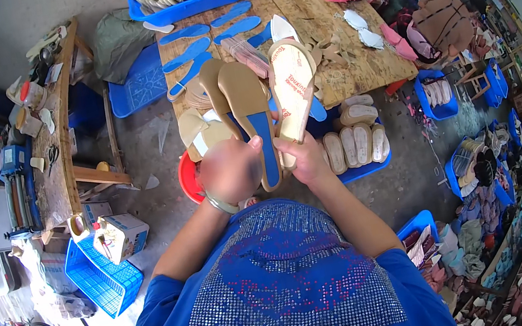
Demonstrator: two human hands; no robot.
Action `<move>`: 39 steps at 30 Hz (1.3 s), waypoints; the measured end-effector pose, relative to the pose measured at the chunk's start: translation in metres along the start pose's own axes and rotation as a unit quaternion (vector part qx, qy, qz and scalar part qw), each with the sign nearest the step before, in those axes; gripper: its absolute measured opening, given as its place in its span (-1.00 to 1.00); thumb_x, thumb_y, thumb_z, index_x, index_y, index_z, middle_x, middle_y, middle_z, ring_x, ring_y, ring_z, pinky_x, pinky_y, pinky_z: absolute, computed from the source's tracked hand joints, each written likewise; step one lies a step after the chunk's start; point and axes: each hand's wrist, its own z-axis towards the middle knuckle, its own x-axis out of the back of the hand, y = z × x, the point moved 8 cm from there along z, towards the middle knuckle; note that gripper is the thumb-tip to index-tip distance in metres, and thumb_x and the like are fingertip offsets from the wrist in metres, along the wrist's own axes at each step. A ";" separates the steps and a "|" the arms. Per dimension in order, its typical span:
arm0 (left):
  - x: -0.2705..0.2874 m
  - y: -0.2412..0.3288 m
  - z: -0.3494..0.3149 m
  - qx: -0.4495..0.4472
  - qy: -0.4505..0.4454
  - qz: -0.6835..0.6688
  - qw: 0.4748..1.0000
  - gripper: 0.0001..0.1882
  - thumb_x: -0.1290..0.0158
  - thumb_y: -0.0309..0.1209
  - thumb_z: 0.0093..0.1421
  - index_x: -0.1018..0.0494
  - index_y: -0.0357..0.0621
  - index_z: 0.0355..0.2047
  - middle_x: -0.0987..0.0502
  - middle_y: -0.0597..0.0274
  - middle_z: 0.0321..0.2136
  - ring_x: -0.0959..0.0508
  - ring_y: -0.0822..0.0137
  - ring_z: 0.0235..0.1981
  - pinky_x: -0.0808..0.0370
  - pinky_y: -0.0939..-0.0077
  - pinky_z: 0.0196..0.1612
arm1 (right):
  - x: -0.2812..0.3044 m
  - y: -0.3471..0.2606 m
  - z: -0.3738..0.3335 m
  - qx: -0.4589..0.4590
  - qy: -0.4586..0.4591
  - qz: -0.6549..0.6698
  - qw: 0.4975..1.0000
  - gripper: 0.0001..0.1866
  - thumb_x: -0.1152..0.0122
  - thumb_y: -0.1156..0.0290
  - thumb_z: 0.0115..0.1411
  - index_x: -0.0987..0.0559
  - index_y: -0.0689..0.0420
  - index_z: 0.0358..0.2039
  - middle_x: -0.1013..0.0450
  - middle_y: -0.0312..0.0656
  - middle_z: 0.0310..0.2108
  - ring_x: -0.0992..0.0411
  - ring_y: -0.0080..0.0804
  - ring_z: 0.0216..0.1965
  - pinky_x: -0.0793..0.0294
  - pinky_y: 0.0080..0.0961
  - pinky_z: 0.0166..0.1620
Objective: The person assembles slipper soles by hand, aligning beige and blue components and securing them with a rubber band. They then move to a sewing machine to stitch the soles together, handling the materials one at a time. Finally, they return to the table to bundle the finished soles with rubber bands.
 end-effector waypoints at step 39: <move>0.163 -0.024 -0.096 0.063 0.261 -0.090 0.959 -0.64 0.07 -0.30 0.27 -0.35 -0.30 -0.03 -0.50 0.11 -0.23 -0.53 0.31 -0.20 -0.54 0.37 -0.14 | 0.069 0.021 -0.015 -0.008 0.080 0.098 0.992 -0.39 0.24 -0.11 0.31 -0.21 0.15 0.12 -0.24 -0.34 -0.49 -0.12 -0.68 -0.61 -0.11 -0.72 -0.60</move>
